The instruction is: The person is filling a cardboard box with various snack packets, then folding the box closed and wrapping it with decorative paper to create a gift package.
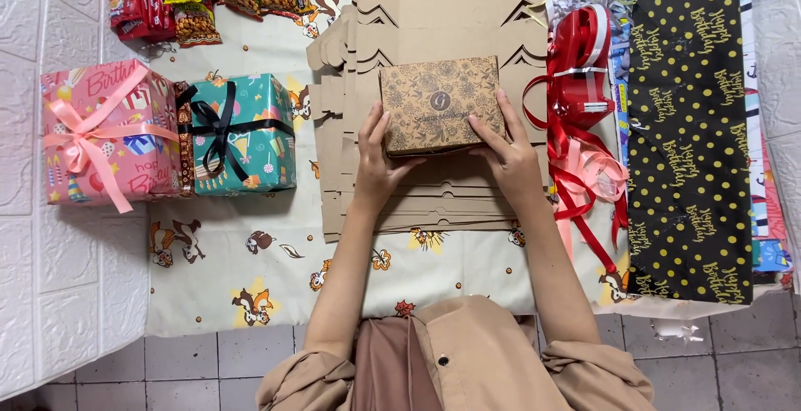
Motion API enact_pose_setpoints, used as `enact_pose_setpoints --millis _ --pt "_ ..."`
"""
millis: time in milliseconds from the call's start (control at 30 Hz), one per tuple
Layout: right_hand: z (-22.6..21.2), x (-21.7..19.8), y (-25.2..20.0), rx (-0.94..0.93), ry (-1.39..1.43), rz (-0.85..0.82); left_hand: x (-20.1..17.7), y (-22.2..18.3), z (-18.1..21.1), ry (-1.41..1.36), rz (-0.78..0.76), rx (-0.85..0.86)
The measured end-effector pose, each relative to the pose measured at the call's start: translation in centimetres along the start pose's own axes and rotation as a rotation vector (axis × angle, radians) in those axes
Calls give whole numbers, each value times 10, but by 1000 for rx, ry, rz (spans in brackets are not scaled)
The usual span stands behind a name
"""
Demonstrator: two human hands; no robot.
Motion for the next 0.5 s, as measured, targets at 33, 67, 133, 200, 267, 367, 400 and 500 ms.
enact_pose_setpoints --millis 33,67,133,200,267,367,400,500 --pt "0 1 -1 -2 2 0 -2 3 5 2 2 0" --pt "0 1 -2 -8 7 12 -2 5 13 2 -18 38" --pt "0 1 -4 -17 15 24 -1 6 20 4 -35 76" --pt "0 0 -4 -14 8 49 -4 7 16 15 9 89" --pt "2 2 -7 -25 -21 60 -2 5 8 22 22 82" --pt "-1 2 -2 -42 -51 80 -1 5 0 28 49 71" --pt "-2 1 -1 -45 -56 87 -1 4 -2 25 59 65" --pt "-17 -7 7 -38 -45 95 -1 5 -3 39 77 67"
Point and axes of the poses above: each hand's wrist, its own y-axis towards the middle knuckle, its own x-axis out of the palm, z = x × y, the point moved 8 cm from there along y, towards the middle knuckle, and after that the axes turned 7 degrees about -x, right-handed, at the moved point
